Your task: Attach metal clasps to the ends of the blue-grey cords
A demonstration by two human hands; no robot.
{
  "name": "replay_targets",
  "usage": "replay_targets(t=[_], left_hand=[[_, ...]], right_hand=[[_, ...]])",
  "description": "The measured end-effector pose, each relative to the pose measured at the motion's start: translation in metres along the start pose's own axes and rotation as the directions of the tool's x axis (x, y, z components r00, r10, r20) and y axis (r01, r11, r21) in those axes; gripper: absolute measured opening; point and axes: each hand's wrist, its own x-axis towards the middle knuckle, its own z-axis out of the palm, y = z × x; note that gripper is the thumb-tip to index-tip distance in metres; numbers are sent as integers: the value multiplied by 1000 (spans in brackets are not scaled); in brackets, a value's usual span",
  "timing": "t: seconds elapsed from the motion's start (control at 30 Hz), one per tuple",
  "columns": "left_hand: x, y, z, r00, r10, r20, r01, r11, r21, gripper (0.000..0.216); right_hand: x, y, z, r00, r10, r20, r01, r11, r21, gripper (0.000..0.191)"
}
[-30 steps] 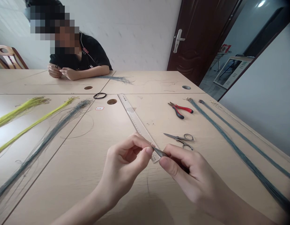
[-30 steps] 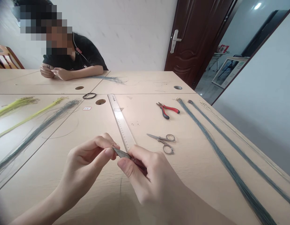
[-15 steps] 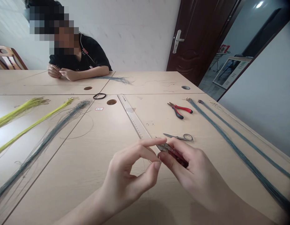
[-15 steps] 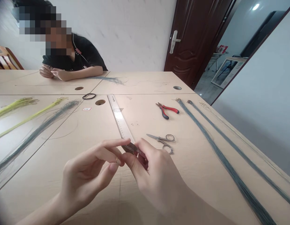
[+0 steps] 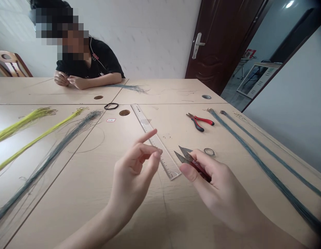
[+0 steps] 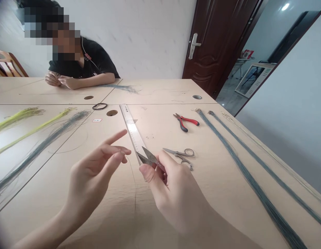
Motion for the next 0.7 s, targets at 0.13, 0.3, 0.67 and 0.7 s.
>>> replay_targets(t=[0.13, 0.3, 0.67, 0.7], left_hand=[[5, 2, -2, 995, -96, 16, 97, 991, -87, 15], [2, 4, -1, 990, -44, 131, 72, 974, -215, 15], [2, 4, -1, 982, -40, 185, 83, 969, -233, 14], [1, 4, -1, 981, -35, 190, 79, 969, -232, 14]], right_hand=[[-3, -1, -3, 992, -17, 128, 0, 991, 132, 37], [-4, -5, -4, 974, 13, 225, -59, 978, 202, 36], [-2, -7, -4, 958, -14, 287, -62, 965, 254, 33], [-3, -7, -4, 958, -13, 287, -62, 966, 253, 33]])
